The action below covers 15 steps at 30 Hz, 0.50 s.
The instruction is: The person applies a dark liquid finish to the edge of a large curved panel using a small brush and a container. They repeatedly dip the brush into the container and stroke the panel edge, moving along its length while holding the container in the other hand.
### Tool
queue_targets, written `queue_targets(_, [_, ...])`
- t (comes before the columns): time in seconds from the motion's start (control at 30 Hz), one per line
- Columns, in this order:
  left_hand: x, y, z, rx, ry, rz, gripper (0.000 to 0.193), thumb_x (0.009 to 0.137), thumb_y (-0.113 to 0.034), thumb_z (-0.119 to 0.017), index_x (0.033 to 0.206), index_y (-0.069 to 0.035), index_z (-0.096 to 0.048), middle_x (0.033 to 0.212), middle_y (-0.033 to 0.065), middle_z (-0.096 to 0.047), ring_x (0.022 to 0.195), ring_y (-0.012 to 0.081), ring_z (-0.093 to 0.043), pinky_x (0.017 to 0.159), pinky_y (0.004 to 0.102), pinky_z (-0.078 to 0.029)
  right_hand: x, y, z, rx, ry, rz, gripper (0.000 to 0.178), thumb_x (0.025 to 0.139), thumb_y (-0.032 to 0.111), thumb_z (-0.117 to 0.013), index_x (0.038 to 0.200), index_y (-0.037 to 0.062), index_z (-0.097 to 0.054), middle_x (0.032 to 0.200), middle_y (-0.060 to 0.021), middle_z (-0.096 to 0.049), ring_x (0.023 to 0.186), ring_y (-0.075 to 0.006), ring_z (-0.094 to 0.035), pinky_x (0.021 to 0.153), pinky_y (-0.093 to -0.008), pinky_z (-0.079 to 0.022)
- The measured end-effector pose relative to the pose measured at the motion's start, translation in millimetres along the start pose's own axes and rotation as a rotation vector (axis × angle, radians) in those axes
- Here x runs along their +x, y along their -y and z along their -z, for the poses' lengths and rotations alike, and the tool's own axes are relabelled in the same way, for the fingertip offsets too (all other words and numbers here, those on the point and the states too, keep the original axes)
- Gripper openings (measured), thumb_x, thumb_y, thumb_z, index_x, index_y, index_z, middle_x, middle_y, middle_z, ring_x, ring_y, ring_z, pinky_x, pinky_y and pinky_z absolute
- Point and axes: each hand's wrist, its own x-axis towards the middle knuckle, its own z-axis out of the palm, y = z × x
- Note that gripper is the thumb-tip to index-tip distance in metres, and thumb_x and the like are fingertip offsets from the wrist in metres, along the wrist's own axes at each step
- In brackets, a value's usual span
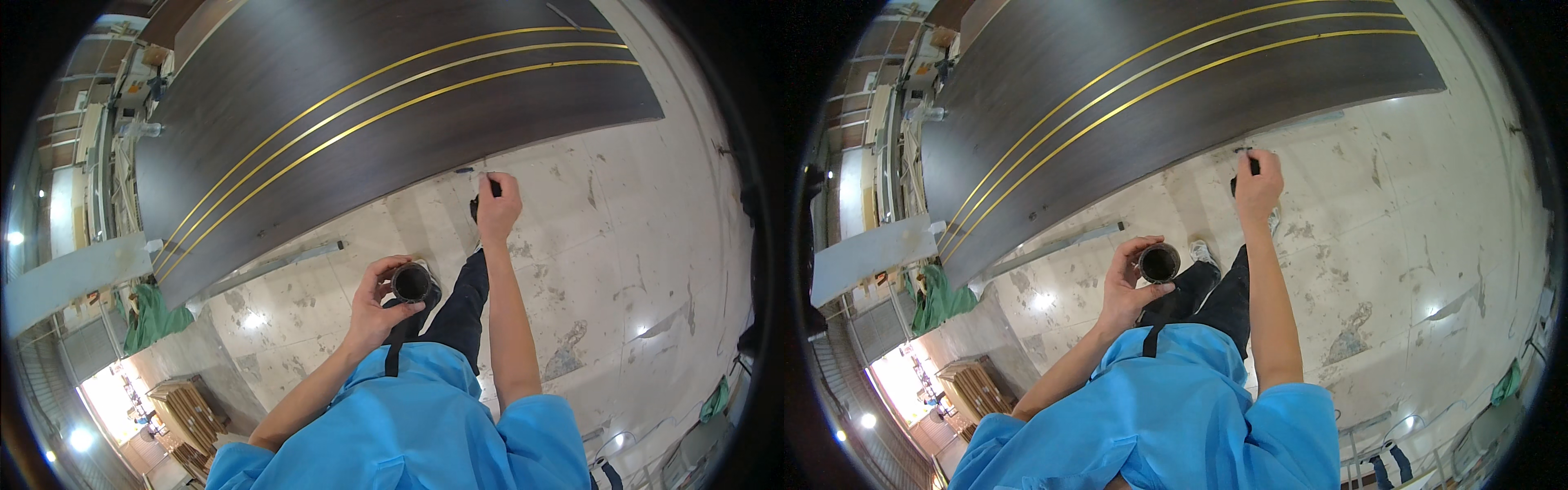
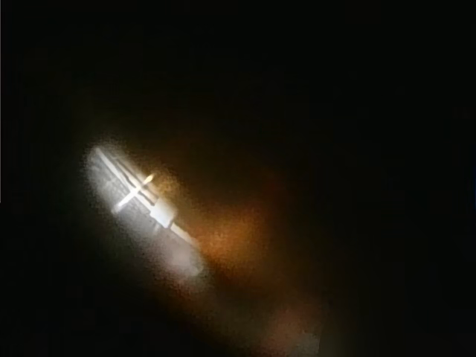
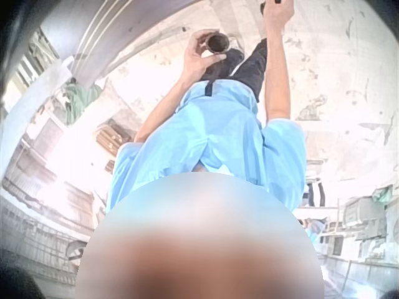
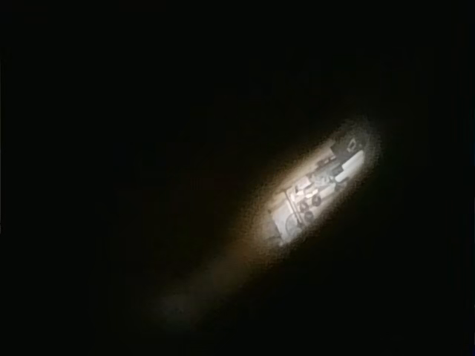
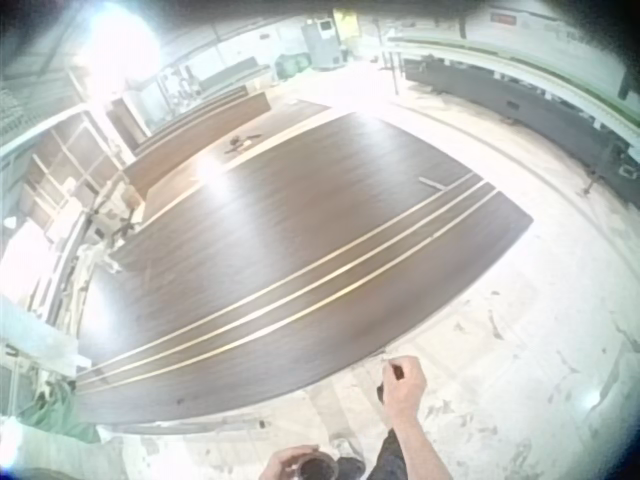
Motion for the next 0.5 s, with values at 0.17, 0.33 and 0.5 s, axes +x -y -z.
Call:
queue_targets(0.17, [4.6,-1.8,-5.5,0.045,0.022,0.011,0.077,0.074,0.005,-0.089,0.14,-0.01,-0.053,0.148,0.0095,-0.056,0.134,0.022,-0.056,0.112,0.0391,-0.048,0.4,-4.0,2.0,0.095,0.305,0.061,0.01,0.09,0.008,-0.075,0.098,0.0037,-0.072,0.094,-0.0138,-0.07,0.088,-0.034,-0.069,0.078,-0.041,-0.054])
queue_targets(0.33, [8.0,-2.1,-9.7,0.013,0.04,-0.009,0.077,0.074,0.006,-0.089,0.14,-0.009,-0.053,0.149,0.0102,-0.055,0.135,0.0223,-0.055,0.113,0.0397,-0.048,19.6,-13.8,15.0,0.031,-0.019,-0.052,0.009,0.091,0.009,-0.075,0.098,0.0042,-0.073,0.095,-0.013,-0.071,0.085,-0.0341,-0.069,0.076,-0.0407,-0.054])
queue_targets(0.5, [13.6,-2.8,-15.5,0.02,0.058,0.001,0.077,0.075,0.006,-0.089,0.141,-0.009,-0.052,0.149,0.0106,-0.055,0.135,0.0225,-0.055,0.113,0.0396,-0.048,22.2,-16.2,18.6,0.056,0.289,0.095,0.009,0.092,0.01,-0.074,0.099,0.0045,-0.073,0.094,-0.0135,-0.07,0.086,-0.0342,-0.068,0.077,-0.0407,-0.054])
